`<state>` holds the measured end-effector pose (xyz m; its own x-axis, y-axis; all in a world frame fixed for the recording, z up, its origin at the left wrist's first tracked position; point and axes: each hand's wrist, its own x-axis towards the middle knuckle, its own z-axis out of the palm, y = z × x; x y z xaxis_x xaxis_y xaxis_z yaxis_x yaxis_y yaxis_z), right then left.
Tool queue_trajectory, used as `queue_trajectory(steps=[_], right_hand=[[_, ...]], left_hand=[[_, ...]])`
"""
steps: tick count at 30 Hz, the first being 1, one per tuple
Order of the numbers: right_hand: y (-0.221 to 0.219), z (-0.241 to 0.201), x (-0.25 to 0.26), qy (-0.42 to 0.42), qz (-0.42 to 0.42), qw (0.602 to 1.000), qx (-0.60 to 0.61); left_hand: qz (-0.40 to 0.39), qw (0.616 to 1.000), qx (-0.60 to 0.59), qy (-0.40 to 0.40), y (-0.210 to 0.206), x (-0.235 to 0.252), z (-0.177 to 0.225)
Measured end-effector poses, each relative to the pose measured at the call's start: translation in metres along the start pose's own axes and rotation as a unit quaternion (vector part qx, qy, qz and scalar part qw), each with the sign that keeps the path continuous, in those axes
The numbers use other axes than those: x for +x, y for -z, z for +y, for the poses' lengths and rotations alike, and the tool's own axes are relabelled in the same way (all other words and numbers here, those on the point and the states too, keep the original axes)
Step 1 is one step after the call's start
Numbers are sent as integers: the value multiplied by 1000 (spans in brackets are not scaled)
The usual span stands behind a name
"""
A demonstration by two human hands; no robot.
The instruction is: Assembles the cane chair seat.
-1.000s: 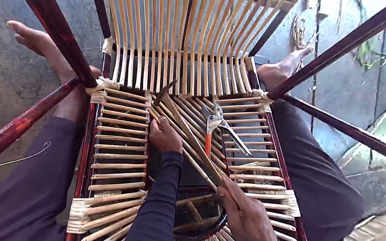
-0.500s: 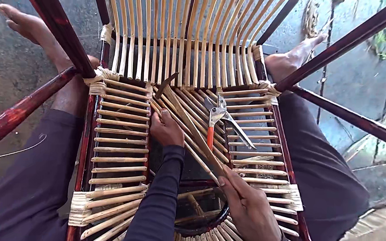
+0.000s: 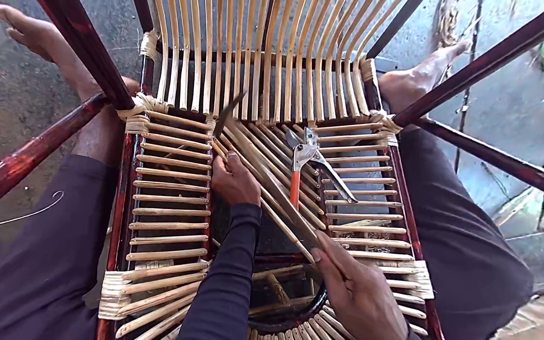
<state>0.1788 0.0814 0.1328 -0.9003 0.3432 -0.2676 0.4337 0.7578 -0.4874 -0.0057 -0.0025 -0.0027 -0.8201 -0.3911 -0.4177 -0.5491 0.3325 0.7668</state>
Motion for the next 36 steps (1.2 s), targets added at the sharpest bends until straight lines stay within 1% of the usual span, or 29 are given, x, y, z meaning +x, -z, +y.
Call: queue_trajectory(steps=[4,8,10,12,14,16,20,23,27,36], right_hand=[[1,-3,1,6,26,999,28],[-8,3,-2,8,6,1000,5],[-7,4,-2,-8,4,999,31],[-4,2,-5,-24,9,997,76],[1,3,-8,-42,18,993,105],[5,8,-7,-60,15,991,122],[10,16,-16,-72,0,991,115],[15,17,-25,-72,-20,988,133],[16,17,-33,-61,-36,985,155],[10,19,-31,-17,-27,993,115]], left_hand=[[8,1000,-19,-9,-3,1,-2],[4,1000,-10,-2,0,0,-2],[4,1000,-7,-2,0,-2,0],[9,1000,3,-22,1,-5,-1],[-11,999,32,-24,6,-13,0],[-20,999,26,-14,5,-15,2],[-10,1000,-22,19,2,-16,-2],[-12,998,-53,45,1,-16,-5],[3,998,-56,26,-1,-15,-7],[11,998,-60,21,0,-15,-7]])
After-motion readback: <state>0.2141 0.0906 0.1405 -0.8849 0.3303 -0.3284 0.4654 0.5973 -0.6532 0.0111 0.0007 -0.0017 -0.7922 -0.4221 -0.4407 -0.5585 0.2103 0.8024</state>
